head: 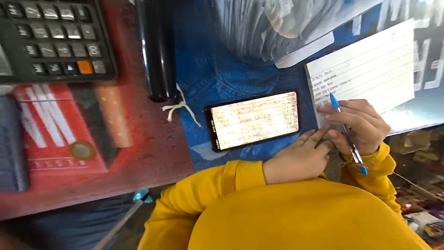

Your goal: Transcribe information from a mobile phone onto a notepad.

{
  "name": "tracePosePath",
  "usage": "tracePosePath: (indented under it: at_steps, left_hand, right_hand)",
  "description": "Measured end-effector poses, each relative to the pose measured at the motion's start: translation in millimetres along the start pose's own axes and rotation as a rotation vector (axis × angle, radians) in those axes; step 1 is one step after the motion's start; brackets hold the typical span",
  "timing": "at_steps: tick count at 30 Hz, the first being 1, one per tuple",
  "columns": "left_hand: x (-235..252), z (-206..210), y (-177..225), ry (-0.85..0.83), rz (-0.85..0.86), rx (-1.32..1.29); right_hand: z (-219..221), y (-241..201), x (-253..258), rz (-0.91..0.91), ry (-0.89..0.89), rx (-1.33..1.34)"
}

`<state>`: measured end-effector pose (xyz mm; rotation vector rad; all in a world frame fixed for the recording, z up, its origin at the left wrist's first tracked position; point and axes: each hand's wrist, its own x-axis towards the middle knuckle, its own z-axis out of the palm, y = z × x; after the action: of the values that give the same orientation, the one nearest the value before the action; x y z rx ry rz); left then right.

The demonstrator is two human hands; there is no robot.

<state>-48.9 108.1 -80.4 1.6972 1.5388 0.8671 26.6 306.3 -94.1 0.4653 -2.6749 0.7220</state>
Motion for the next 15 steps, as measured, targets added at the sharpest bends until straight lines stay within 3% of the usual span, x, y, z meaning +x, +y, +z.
tracePosePath:
  at_steps: [6,15]
  left_hand:
    - [-0.4,-4.8,0.3,-0.035,-0.009,-0.06]
    - [-0.5,-1.8,3.0,0.053,0.031,0.106]
  right_hand:
    - [0.6,1.7,-0.2,-0.004,0.024,0.024]
    - [1.1,1.1,-3.2,0.002,0.083,-0.045]
